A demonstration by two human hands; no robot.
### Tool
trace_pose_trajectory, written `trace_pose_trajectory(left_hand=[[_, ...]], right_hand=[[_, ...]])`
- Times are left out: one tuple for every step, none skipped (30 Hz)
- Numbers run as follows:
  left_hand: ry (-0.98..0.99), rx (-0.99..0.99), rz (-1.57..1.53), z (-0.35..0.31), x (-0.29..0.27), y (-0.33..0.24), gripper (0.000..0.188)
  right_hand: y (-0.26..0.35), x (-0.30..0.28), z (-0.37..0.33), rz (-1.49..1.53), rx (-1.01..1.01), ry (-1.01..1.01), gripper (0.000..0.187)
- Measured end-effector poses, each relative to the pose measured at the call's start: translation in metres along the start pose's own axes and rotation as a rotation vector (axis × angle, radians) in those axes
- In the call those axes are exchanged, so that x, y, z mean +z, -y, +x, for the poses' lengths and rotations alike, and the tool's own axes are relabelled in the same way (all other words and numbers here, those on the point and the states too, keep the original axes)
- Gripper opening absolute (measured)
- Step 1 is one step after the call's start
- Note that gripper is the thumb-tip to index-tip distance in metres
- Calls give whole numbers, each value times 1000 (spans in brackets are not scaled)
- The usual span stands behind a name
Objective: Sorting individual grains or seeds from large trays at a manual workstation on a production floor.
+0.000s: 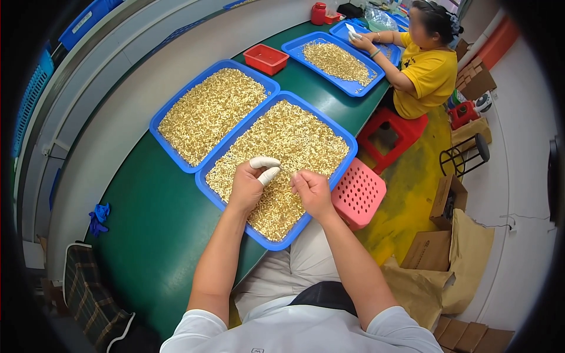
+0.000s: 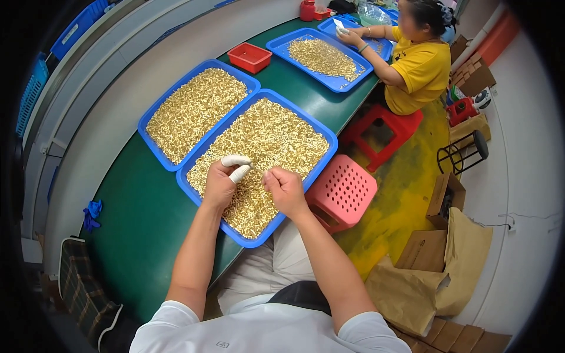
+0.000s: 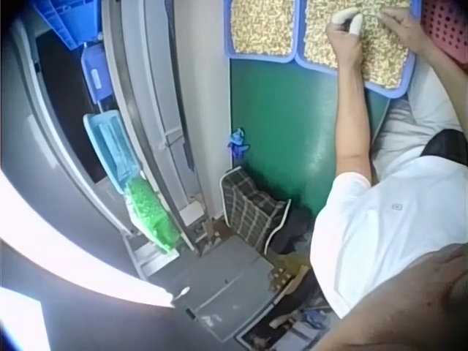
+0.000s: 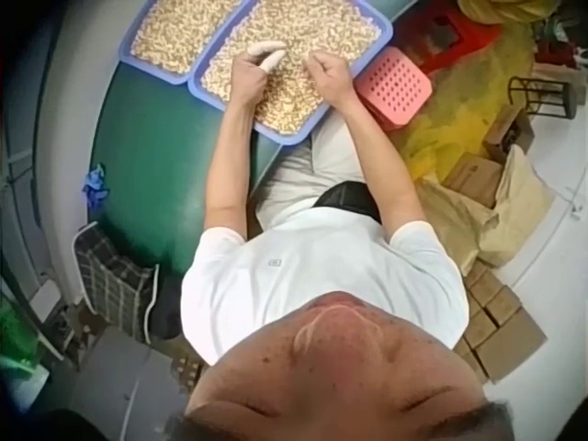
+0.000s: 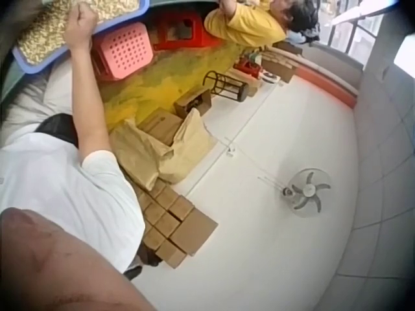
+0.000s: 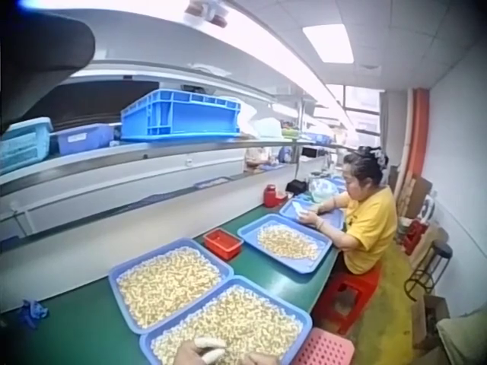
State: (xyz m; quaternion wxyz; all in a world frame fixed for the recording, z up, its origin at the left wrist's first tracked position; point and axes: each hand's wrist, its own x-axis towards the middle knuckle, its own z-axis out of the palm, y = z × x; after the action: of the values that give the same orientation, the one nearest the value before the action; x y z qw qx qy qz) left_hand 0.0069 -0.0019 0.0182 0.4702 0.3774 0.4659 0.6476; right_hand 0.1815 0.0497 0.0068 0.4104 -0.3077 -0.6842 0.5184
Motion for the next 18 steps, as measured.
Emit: trace_pose_trajectory(left_hand=[[-1, -1, 18, 0, 0, 0, 14], [-3, -3, 36, 0, 0, 0, 14], [-3, -2, 35, 0, 1, 0, 14], [-12, -7, 57, 0, 2, -1, 13], [-21, -12, 78, 0, 3, -1, 12], [-20, -8, 77, 0, 3, -1, 12], [-19, 1, 55, 0, 3, 1, 10], [-17, 10, 33, 1, 3, 2, 9], [-14, 13, 39, 1, 3, 3, 6], [-14, 7, 36, 1, 2, 2, 6], [-13, 1, 34, 1, 2, 2, 5], [-7, 3, 28, 0, 2, 2, 5], [-2, 6, 26, 0, 1, 2, 5], [7, 4, 41, 0, 1, 2, 4], [15, 2, 58, 1, 1, 2, 4], [17, 2, 58, 1, 2, 1, 4], [22, 4, 57, 2, 1, 2, 4], [26, 0, 45, 2, 0, 4, 4]], right_hand=[[0, 0, 0, 3, -8, 3, 26], [0, 1, 0, 3, -8, 4, 26], [1, 0, 0, -9, -10, 4, 27], [1, 0, 0, -21, -12, 5, 27], [1, 0, 0, -22, -13, 5, 27], [0, 0, 0, -31, -12, 7, 26], [-1, 0, 0, -40, -11, 9, 26], [-1, 0, -1, -42, -16, 8, 26], [-1, -1, -2, -39, 15, 28, 26], [-1, -2, -3, -36, 46, 47, 26], [-1, -2, -2, -55, 39, 57, 26], [-1, -2, -2, -59, 36, 53, 26], [0, -1, -2, -53, 33, 53, 26], [0, -1, -2, -47, 30, 53, 25], [2, -1, -2, -35, 24, 45, 26], [2, -1, -2, -38, 21, 40, 26], [1, 0, -1, -42, 4, 30, 26], [2, 1, -1, -45, -13, 19, 25]])
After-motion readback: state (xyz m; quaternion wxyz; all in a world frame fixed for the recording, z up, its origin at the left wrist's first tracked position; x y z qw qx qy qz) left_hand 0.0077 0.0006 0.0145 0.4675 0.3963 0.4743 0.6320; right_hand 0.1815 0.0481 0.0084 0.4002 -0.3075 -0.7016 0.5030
